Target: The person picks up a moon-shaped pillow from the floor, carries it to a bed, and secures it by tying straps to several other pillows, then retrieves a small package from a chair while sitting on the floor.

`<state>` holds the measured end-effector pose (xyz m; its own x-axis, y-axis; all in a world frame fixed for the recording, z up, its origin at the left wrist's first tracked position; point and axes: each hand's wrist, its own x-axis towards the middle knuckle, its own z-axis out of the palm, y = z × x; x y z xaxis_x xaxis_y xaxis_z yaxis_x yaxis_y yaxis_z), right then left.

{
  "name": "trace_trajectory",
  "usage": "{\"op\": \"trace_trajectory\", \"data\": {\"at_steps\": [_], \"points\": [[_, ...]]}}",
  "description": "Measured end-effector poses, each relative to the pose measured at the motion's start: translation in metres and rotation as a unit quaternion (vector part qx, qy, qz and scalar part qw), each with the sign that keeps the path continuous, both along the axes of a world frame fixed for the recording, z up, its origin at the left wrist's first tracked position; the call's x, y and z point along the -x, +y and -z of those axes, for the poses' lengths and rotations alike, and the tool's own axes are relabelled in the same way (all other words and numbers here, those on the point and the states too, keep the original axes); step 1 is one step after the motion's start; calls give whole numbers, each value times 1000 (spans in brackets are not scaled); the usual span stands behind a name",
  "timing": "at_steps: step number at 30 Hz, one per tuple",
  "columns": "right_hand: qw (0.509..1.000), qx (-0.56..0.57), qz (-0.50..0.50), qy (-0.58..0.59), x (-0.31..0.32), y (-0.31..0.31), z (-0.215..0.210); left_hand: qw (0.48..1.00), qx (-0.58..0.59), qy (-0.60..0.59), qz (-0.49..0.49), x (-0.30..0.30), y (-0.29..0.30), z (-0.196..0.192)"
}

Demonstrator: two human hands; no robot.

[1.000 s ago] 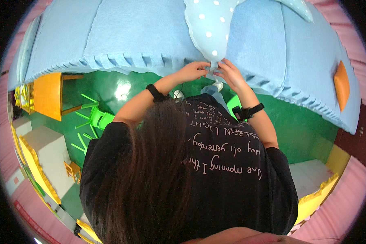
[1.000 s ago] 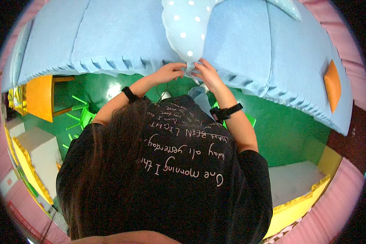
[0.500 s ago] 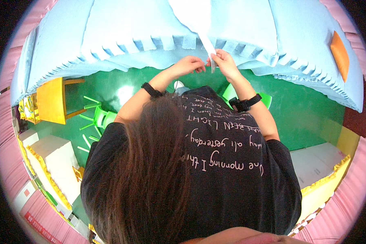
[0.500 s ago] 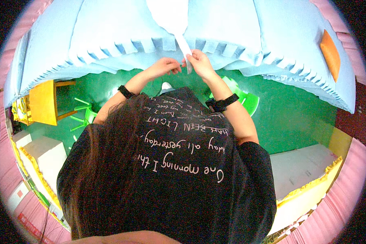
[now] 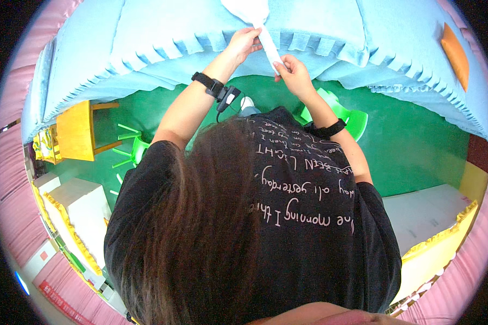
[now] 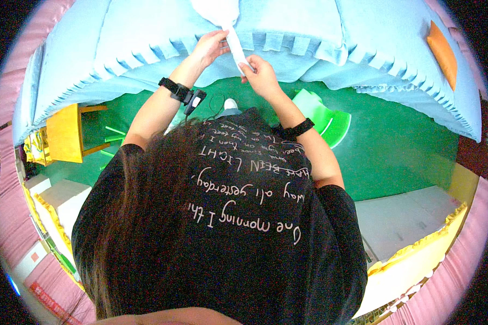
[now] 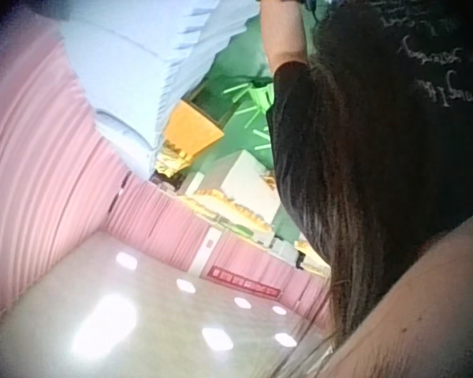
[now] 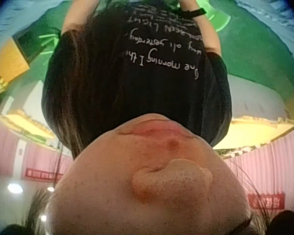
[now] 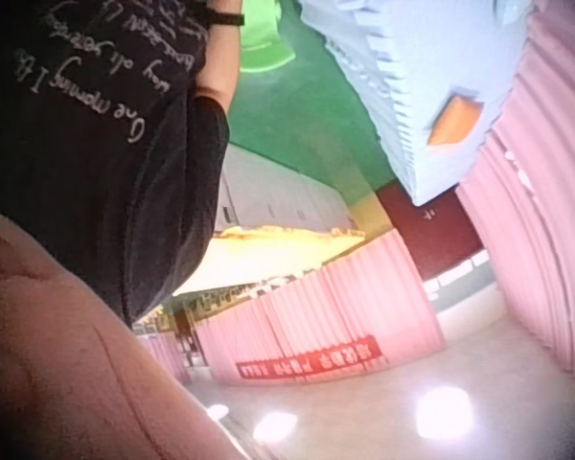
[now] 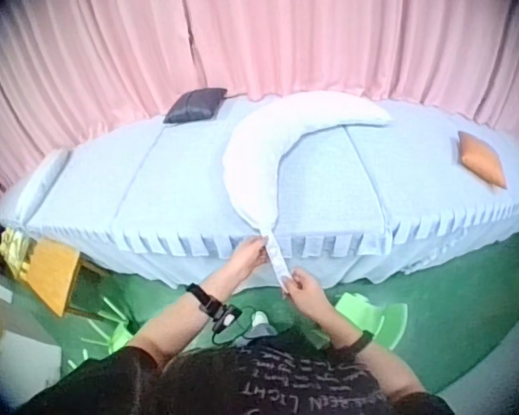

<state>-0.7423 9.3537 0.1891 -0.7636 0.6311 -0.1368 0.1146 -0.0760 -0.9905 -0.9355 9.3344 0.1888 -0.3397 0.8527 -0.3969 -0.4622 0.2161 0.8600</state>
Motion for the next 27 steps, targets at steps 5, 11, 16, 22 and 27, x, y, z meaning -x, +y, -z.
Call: {"op": "trace_trajectory", "data": {"at_steps": [5,11,16,22,27], "points": [[995,-89,36,2,0,-6,-5,999,15,-30,1,15,10,10],[948,-312,50,-37,-1,12,-4,994,17,-111,-11,25,11,4],[877,-435,111,-173,23,31,-16,974,33,-207,82,44,8,-1],[927,-340,119,-106,75,46,-6,962,78,-212,153,63,7,-8],[988,-77,132,-18,104,54,16,966,71,-126,216,89,14,-5]]}}
